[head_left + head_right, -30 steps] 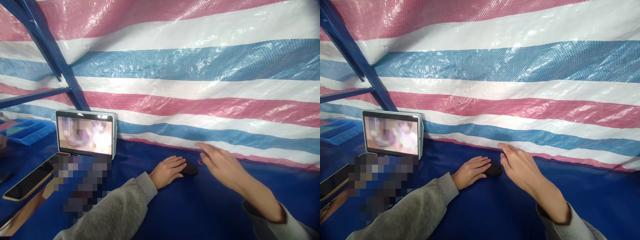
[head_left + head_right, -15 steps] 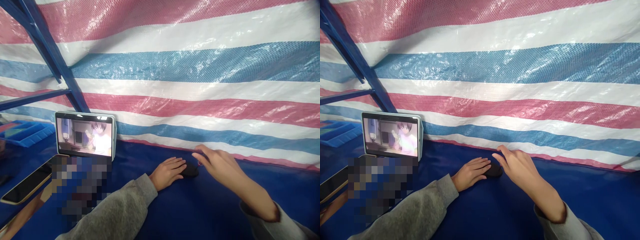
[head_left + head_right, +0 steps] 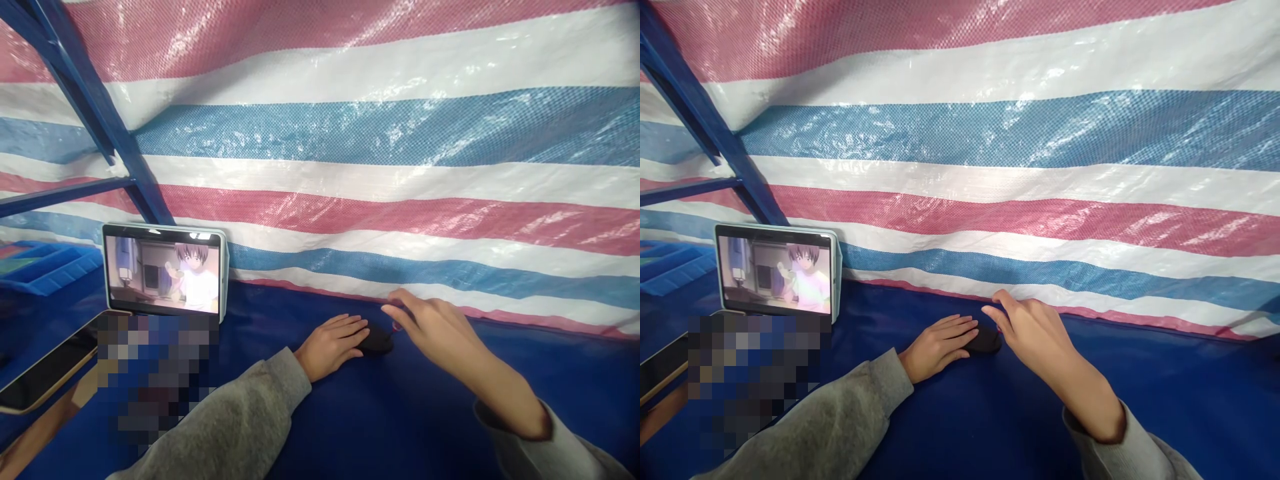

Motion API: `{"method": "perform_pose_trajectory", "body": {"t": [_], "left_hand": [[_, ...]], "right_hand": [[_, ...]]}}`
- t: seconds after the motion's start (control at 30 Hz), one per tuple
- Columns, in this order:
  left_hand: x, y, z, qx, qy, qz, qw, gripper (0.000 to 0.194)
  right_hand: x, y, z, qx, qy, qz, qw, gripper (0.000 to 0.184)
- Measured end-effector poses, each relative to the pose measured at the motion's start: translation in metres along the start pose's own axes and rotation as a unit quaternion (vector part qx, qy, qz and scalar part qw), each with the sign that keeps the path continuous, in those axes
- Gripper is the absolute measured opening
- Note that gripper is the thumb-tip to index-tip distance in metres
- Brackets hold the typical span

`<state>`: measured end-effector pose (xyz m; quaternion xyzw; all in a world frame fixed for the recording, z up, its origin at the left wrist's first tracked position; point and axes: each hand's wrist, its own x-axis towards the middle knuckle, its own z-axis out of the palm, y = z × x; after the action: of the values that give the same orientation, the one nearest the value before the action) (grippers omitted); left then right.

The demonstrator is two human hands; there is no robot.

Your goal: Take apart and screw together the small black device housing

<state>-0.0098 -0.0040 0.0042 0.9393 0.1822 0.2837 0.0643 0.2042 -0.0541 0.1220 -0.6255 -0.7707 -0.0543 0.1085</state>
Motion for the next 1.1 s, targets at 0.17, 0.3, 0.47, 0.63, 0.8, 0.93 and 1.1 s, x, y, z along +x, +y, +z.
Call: {"method": "perform_pose_trajectory", "body": {"t": [0.17,0.3,0.47,0.63,0.8,0.93,1.1], "left_hand": [[0.0,0.0,0.0,0.001,-0.003,-0.003,1.0,0.04],[0.0,0.0,0.0,-0.002,-0.002,-0.007,1.0,0.04],[-0.001,0.0,-0.002,-0.028,-0.012,-0.021,0.999,0.044],[-0.003,0.0,-0.002,-0.063,-0.022,-0.092,0.993,0.048],[-0.003,-0.002,-0.004,-0.137,0.005,-0.148,0.979,0.043],[0.0,-0.003,-0.006,-0.163,0.012,-0.183,0.97,0.036],[0.003,-0.001,-0.008,-0.116,-0.003,-0.224,0.968,0.032]], "right_hand": [[0.0,0.0,0.003,-0.004,-0.001,-0.006,1.0,0.031],[0.002,0.002,0.004,-0.001,-0.002,0.021,1.0,0.036],[-0.003,0.009,-0.012,0.092,0.013,0.029,0.995,0.031],[-0.02,0.013,-0.015,0.21,-0.111,-0.077,0.968,0.027],[-0.031,0.007,0.018,0.167,-0.162,-0.138,0.963,0.025],[-0.037,-0.005,0.04,0.117,-0.191,-0.159,0.961,0.022],[-0.039,-0.01,0.05,0.131,-0.183,-0.15,0.963,0.013]]}}
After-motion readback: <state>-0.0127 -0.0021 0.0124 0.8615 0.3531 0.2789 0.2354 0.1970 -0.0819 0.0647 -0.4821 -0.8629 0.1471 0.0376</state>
